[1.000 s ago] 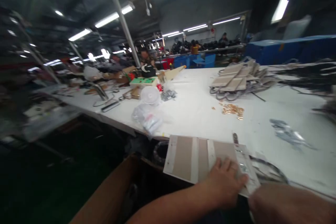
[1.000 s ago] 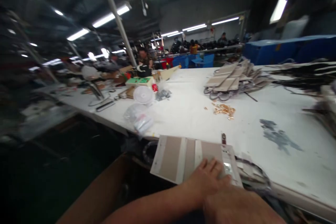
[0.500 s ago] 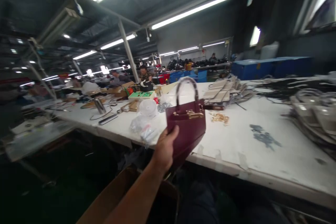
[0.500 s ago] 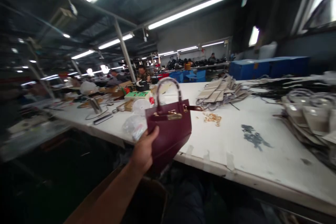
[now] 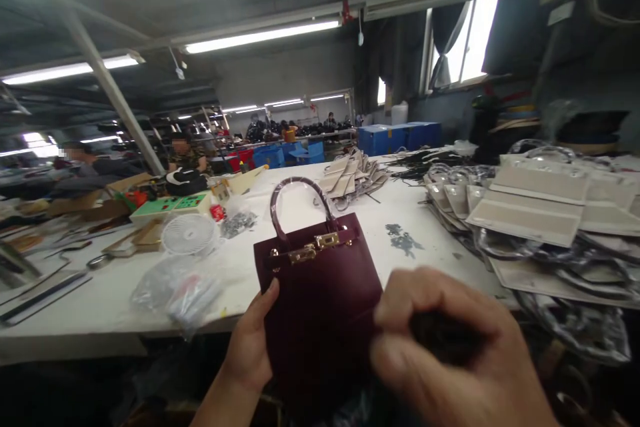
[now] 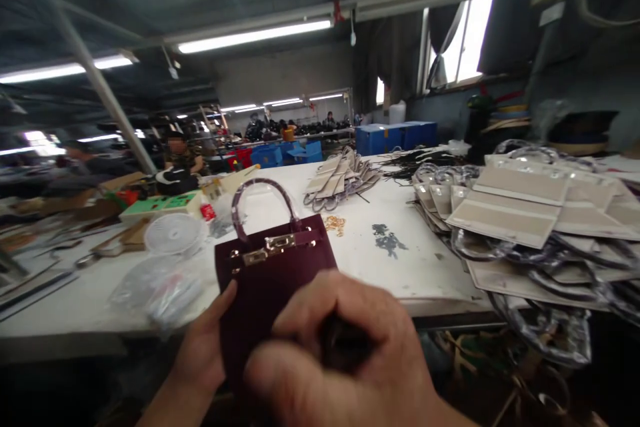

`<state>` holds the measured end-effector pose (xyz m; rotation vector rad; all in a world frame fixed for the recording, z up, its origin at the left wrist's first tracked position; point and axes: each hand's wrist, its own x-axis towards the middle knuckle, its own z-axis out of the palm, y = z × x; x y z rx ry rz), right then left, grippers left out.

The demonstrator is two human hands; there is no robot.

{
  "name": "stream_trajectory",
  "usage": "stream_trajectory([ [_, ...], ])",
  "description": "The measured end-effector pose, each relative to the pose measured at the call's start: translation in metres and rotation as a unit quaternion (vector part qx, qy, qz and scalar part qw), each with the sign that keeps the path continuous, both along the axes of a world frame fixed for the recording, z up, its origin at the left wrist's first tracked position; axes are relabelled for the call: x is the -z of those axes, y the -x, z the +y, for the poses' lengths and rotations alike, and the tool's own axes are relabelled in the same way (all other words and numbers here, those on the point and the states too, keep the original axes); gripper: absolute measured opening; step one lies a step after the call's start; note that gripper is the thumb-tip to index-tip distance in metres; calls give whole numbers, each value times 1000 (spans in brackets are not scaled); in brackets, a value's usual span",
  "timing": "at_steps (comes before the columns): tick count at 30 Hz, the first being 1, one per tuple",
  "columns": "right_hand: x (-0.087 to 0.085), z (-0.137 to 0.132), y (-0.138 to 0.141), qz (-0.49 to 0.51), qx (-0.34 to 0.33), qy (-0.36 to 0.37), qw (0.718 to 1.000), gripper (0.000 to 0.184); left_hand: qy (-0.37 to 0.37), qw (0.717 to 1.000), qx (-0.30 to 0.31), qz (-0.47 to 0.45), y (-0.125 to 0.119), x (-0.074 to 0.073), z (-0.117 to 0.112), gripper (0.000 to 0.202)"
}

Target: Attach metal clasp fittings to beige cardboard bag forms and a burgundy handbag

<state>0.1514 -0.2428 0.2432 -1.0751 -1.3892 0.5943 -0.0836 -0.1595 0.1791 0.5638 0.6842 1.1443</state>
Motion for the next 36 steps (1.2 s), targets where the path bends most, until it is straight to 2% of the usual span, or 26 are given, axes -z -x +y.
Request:
stream_trajectory([
  [1, 6, 26, -3, -8, 46, -53, 997, 26, 2, 1000, 6, -3, -2, 5, 2, 52],
  [2, 14, 51, -8, -42, 72, -92, 992, 31, 0, 1000, 10, -7, -3, 11, 4, 54],
  [3, 23, 73, -13, -85, 76, -103, 988, 40, -2, 1000, 15, -11, -5, 17, 5, 54],
  [4, 34, 91, -18, -108, 86, -104, 985, 41, 0, 1000, 20, -15, -6, 23, 7, 54],
  [5, 44, 104, -23, -125, 85, -100, 983, 39, 4, 999, 27, -19, -7, 30, 8, 52],
  [7, 63, 119, -31, -115, 76, -91, 986, 20, 18, 999, 38, -32, -9, 42, 12, 47],
  [8, 71, 121, -34, -93, 65, -83, 990, 15, 28, 998, 43, -38, -10, 48, 14, 43],
  [9, 77, 122, -36, -61, 51, -69, 994, 17, 39, 997, 47, -43, -10, 54, 16, 40],
  [11, 86, 122, -39, 18, 18, -1, 1000, 29, 61, 995, 55, -51, -12, 64, 21, 34],
  [13, 94, 123, -42, 93, -11, 87, 992, 39, 83, 993, 69, -54, -13, 72, 26, 33],
  [15, 102, 127, -45, 146, -28, 142, 979, 44, 99, 991, 77, -50, -15, 77, 31, 35],
  [18, 114, 133, -47, 206, -42, 159, 965, 44, 104, 992, 63, -17, -19, 79, 37, 39],
  [21, 124, 137, -46, 255, -41, 161, 953, 44, 62, 996, 21, 68, -25, 78, 44, 49],
  [23, 130, 137, -46, 256, -36, 165, 952, 43, 16, 991, -13, 132, -30, 80, 48, 56],
  [26, 141, 136, -47, 227, -40, 177, 957, 44, -28, 978, -75, 192, -37, 88, 53, 56],
  [29, 151, 137, -49, 220, -31, 187, 957, 43, -29, 978, -109, 175, -44, 95, 54, 50],
  [32, 159, 140, -53, 223, -9, 202, 954, 42, -24, 985, -106, 135, -51, 98, 52, 53],
  [36, 169, 143, -58, 223, -4, 219, 950, 42, -12, 986, -99, 132, -56, 103, 50, 55],
])
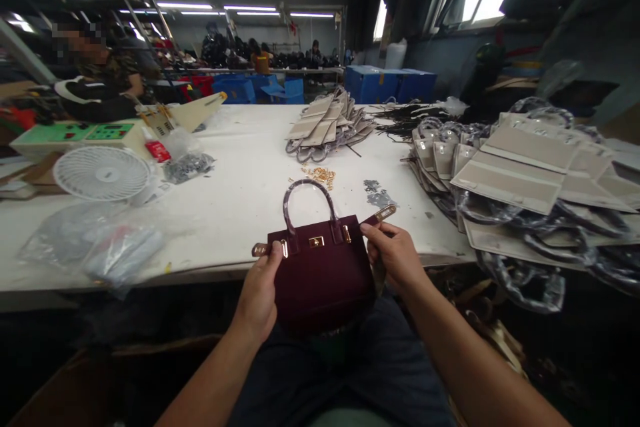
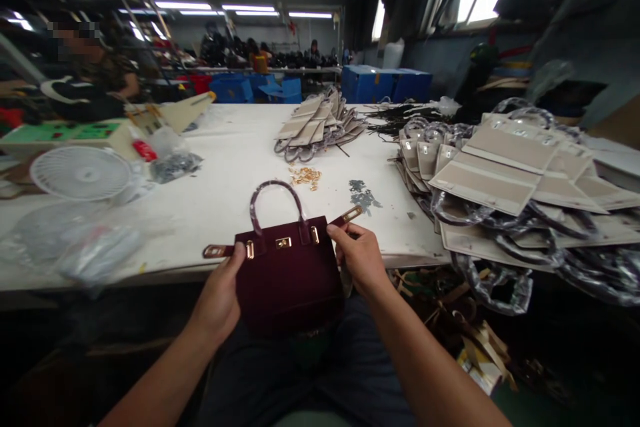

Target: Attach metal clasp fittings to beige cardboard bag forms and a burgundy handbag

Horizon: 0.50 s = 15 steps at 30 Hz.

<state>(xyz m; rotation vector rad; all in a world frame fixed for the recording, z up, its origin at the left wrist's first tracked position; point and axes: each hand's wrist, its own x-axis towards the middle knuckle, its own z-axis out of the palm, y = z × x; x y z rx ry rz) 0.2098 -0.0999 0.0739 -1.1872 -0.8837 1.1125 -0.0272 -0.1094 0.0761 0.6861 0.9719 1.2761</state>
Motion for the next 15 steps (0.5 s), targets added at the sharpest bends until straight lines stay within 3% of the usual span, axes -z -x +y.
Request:
stream_trajectory([
  [5, 17, 5, -2, -39, -15, 29, 999, 39, 27, 997, -54, 57, -3, 33, 7, 55],
  [8, 34, 14, -2, -56, -20, 66, 996, 38, 21, 980, -80, 182, -1, 56, 19, 58],
  [12, 57, 34, -7, -113, -18, 114, 987, 35, -54, 877, -14, 477, 9, 64, 38, 49],
  [15, 65, 52, -14, -175, -27, 141, 974, 31, -90, 824, 19, 559, 17, 54, 55, 27],
])
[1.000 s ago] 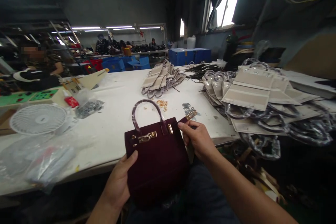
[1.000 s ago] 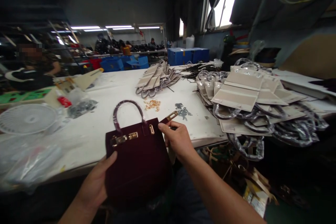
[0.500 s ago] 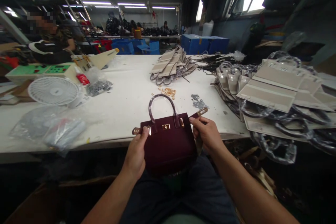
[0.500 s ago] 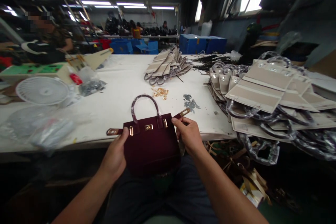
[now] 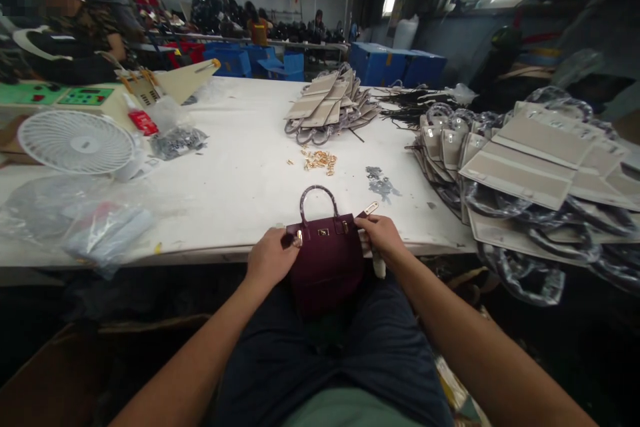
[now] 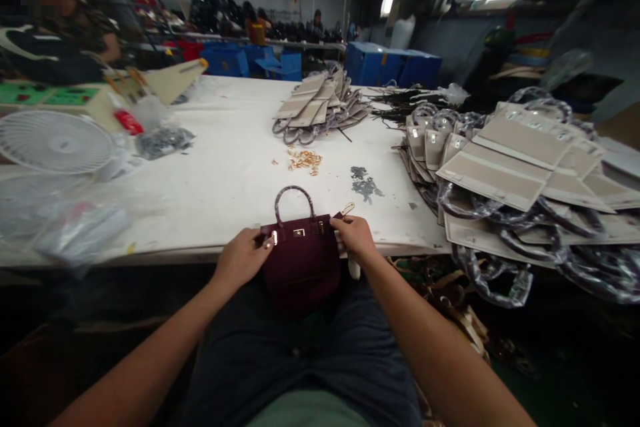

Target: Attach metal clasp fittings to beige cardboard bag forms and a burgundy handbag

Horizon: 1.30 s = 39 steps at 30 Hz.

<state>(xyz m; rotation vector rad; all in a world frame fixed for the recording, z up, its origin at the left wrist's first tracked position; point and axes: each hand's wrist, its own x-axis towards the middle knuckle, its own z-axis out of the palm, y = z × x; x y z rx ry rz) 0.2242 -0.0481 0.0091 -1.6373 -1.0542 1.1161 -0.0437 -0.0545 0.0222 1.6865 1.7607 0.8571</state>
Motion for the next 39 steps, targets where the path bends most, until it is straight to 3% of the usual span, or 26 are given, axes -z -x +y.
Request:
stream_trajectory([
  [4, -2, 18, -7, -49, -36, 22, 998, 24, -69, 967, 59, 238, -3, -6, 26, 43],
  [6, -4, 24, -8, -69, -50, 34, 996, 21, -82, 951, 90, 283, -7, -1, 37, 36],
  [8, -5, 27, -8, -84, -60, 48, 994, 21, -85, 951, 100, 281, -10, 7, 44, 29],
  [14, -4, 26, -9, -101, -71, 54, 991, 25, -123, 953, 59, 271, -8, 26, 46, 36],
  [19, -2, 24, -7, -119, -66, 46, 990, 28, -136, 956, 58, 253, -7, 31, 47, 39],
  [24, -6, 21, -7, -130, -73, 40, 988, 31, -104, 961, 58, 250, -11, 28, 50, 27],
  [28, -25, 19, -14, -36, -96, 18, 995, 38, -64, 962, 41, 261, -16, 23, 53, 30],
  [31, -51, 31, -14, 95, -35, -62, 993, 37, -55, 962, 42, 265, -18, 20, 55, 29],
  [35, -82, 77, 5, 277, -9, -140, 950, 36, -49, 961, 43, 267, -19, 20, 56, 23],
  [37, -86, 108, 21, 329, -19, -140, 934, 37, -51, 961, 38, 271, -20, 21, 56, 22],
  [39, -79, 137, 40, 363, -34, -122, 923, 36, -54, 960, 34, 271, -20, 22, 56, 21],
])
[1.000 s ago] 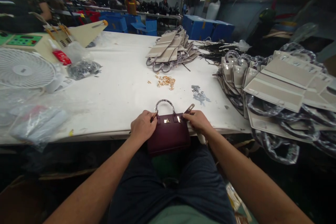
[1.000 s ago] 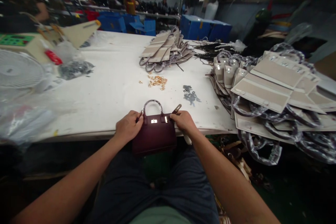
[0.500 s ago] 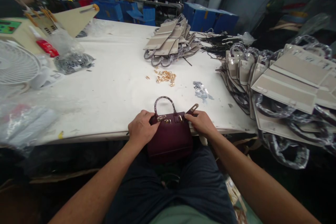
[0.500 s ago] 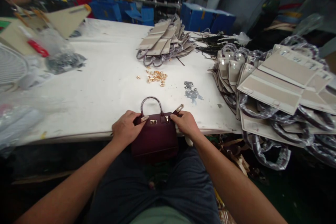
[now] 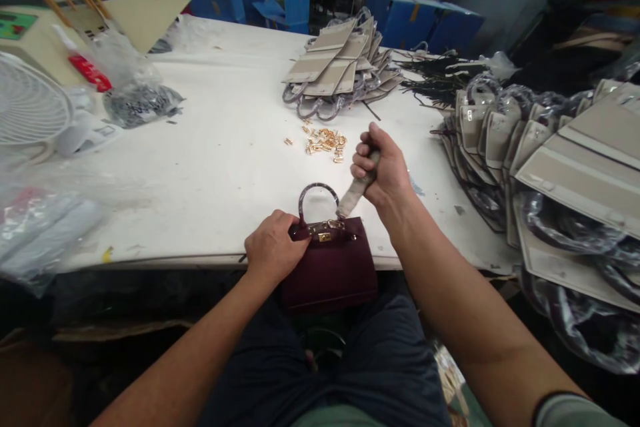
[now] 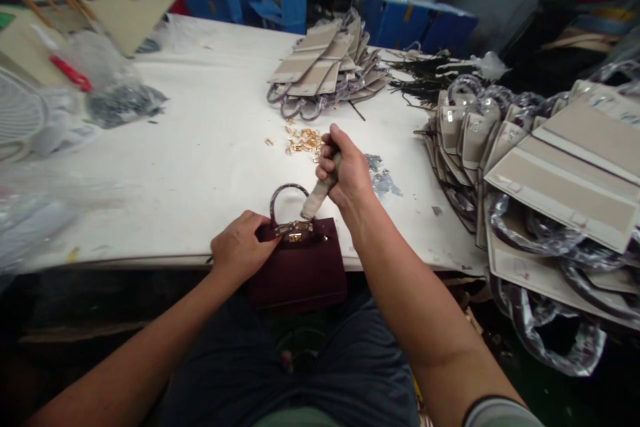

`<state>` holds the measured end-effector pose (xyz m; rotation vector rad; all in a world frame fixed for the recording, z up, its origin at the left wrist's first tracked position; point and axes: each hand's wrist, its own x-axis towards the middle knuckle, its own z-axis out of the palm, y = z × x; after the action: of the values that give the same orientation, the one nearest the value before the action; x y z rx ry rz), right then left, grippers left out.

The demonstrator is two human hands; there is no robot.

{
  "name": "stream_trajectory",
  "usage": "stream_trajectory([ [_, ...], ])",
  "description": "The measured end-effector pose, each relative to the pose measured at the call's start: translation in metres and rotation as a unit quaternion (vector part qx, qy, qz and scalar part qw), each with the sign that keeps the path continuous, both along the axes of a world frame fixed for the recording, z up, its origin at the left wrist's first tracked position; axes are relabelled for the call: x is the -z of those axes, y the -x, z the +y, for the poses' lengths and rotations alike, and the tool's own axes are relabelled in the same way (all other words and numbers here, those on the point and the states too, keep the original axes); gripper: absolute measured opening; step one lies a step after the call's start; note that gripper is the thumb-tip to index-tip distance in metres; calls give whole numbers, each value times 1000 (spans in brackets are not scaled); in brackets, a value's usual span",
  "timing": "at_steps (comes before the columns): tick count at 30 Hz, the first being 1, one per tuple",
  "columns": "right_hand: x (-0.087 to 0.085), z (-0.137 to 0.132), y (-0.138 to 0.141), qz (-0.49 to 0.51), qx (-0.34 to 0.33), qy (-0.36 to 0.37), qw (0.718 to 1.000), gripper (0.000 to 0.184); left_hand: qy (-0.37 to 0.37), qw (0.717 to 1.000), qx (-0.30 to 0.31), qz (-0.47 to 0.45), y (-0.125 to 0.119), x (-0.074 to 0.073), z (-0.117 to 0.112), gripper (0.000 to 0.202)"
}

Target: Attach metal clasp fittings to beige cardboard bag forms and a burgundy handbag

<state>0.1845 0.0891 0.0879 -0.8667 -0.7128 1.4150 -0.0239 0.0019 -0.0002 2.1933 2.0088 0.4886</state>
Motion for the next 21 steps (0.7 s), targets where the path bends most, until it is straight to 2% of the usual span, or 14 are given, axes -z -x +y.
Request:
stream_trajectory([
  [4, 35, 33, 38, 19, -101, 50, 993, 30, 3, 1000, 2, -6, 0, 2, 1, 18],
  [7, 60, 35, 56, 14, -150, 78, 985, 31, 6, 1000, 2, -10, -1, 4, 1, 17],
  [9, 70, 33, 61, 20, -169, 80, 982, 34, 10, 1000, 0, -12, -2, 4, 2, 18],
  [21, 81, 37, 71, 1, -198, 94, 976, 34, 39, 999, -8, 7, -6, 3, 3, 19],
])
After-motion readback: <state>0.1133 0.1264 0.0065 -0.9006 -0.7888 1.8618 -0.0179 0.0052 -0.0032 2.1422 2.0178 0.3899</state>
